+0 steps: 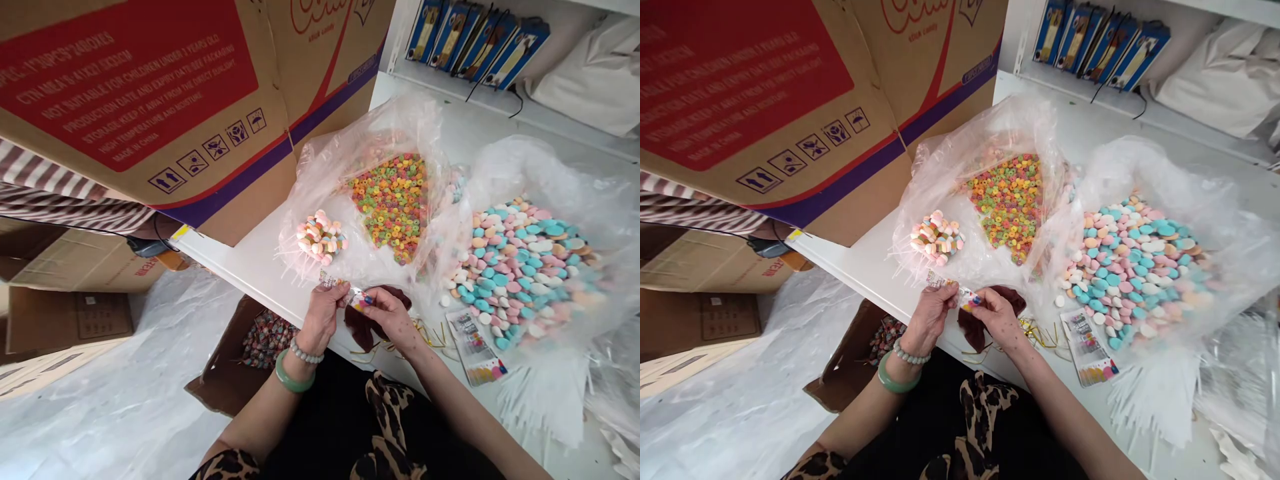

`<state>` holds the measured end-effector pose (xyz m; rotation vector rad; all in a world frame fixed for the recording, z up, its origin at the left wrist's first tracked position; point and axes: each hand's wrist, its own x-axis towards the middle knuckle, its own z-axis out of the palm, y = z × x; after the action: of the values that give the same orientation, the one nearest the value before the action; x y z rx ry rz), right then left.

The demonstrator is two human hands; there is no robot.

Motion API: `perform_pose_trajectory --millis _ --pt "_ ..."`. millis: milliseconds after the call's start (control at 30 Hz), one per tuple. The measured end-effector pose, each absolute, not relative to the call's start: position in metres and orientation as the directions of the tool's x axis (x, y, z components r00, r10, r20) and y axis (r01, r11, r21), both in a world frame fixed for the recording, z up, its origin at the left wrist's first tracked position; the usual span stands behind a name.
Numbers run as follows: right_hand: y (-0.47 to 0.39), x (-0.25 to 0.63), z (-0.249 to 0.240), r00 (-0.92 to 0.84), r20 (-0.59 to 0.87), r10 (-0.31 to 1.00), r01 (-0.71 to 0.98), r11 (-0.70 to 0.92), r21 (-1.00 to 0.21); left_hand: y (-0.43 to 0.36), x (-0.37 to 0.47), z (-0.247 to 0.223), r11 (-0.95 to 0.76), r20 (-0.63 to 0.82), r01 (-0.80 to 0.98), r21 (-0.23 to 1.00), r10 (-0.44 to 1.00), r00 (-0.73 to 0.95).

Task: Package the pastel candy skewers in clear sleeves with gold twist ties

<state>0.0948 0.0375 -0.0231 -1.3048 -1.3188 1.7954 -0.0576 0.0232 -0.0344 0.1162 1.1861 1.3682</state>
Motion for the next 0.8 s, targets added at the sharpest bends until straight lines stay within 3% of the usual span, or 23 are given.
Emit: perform_pose_trajectory --millis 67,200,400,567,667,800 --pt "0.04 0.091 -0.013 -0.414 -0.398 0.819 0.046 -0.418 -0.907 0.025 -0.056 -0.032 0.248 -0.532 -0.661 0.708 0.802 -0.269" --pt "0.047 0.081 -0.003 -0.388 -0.481 0.786 0.056 -0.501 -0.864 0.025 -0.049 -0.025 0.278 -0.485 -0.645 0.712 0.859 -0.165" --pt "0.051 0.081 -0.014 -0.244 -0.431 0.869 0.177 -0.397 -0.901 0.028 -0.065 -0.029 0.187 -0.412 -0.559 0.808 0.857 -0.309" --pt "0.049 0.075 -0.02 -0.347 -0.456 0.82 0.202 -0.409 -0.89 0.033 -0.074 -0.029 0.121 -0.468 -0.67 0.732 0.805 -0.365" --pt "0.047 0.069 -0.023 -0.347 -0.408 0.845 0.242 -0.34 -0.909 0.031 -0.074 -0.024 0.098 -0.471 -0.67 0.736 0.785 -0.402" --pt "0.045 0.066 -0.024 -0.29 -0.226 0.93 0.428 -0.085 -0.9 0.022 -0.074 -0.019 0.242 -0.461 -0.557 0.795 0.837 -0.294"
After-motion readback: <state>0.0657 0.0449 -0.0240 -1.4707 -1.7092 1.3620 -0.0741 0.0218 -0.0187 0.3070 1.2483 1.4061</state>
